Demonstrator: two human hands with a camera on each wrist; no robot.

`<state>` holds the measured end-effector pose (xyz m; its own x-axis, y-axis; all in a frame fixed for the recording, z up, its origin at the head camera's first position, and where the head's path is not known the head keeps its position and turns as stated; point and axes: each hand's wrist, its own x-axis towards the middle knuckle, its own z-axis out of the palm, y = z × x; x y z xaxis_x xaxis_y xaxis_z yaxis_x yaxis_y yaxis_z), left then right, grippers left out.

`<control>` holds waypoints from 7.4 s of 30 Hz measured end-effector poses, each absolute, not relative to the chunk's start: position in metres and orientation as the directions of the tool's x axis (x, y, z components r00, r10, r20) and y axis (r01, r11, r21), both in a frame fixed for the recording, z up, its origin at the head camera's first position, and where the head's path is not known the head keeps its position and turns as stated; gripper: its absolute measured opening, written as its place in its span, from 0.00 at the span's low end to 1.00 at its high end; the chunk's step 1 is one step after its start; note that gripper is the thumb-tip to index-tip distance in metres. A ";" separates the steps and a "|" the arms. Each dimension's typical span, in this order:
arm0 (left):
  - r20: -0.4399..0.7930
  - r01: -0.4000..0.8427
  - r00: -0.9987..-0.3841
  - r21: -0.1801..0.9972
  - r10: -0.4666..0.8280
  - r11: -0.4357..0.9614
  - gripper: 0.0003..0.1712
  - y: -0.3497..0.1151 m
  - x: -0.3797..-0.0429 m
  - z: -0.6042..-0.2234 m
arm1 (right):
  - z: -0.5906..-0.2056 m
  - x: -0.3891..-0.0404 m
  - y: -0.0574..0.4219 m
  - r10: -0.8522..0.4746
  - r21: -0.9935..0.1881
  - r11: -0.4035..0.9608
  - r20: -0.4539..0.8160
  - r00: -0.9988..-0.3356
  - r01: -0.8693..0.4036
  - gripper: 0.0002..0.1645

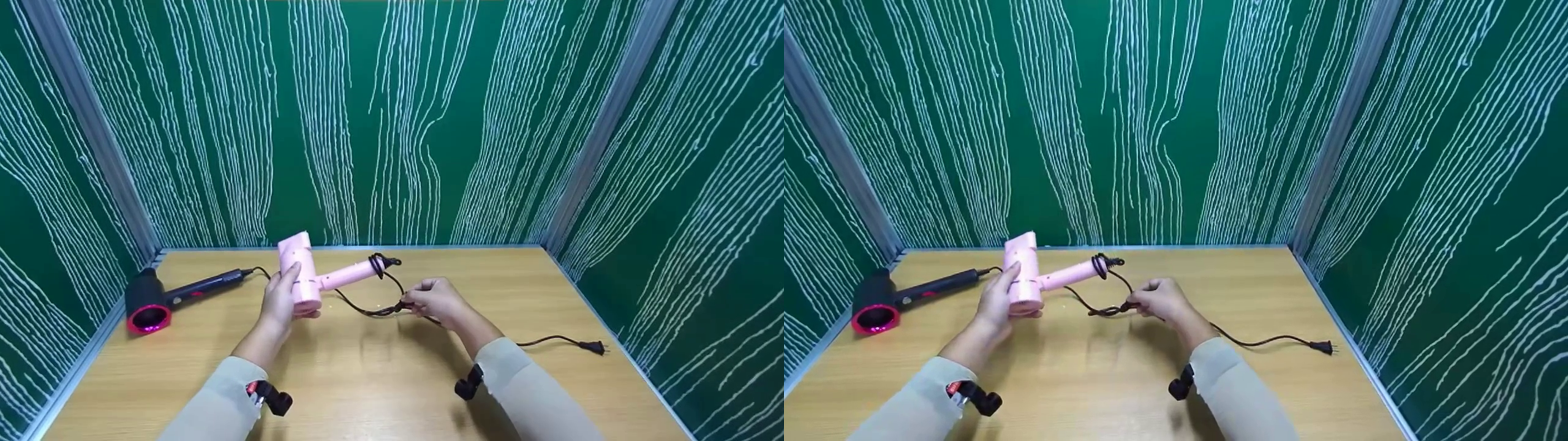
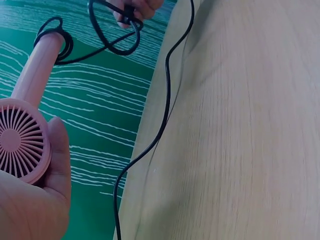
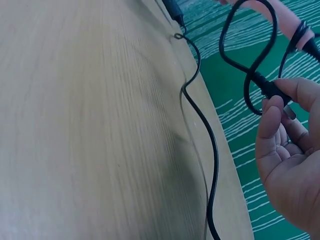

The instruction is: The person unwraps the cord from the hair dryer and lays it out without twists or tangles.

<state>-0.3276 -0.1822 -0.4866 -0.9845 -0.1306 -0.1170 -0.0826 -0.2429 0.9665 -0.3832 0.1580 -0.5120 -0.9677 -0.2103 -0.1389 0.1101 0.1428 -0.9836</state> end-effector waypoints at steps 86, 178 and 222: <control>-0.141 -0.146 -0.989 0.972 0.041 -0.182 0.37 -0.198 -0.327 -0.479 | -0.517 -0.385 0.174 -0.189 -0.986 0.147 -0.107 -0.976 0.080 0.07; -0.093 -0.039 -0.976 0.964 -0.196 -0.263 0.35 -0.204 -0.326 -0.476 | -0.520 -0.389 0.185 -0.191 -0.983 0.153 -0.134 -0.972 0.105 0.04; -0.091 -0.095 -0.995 0.970 -0.031 0.224 0.44 -0.223 -0.320 -0.459 | -0.475 -0.418 0.219 -0.053 -0.958 0.273 -0.107 -0.993 0.088 0.06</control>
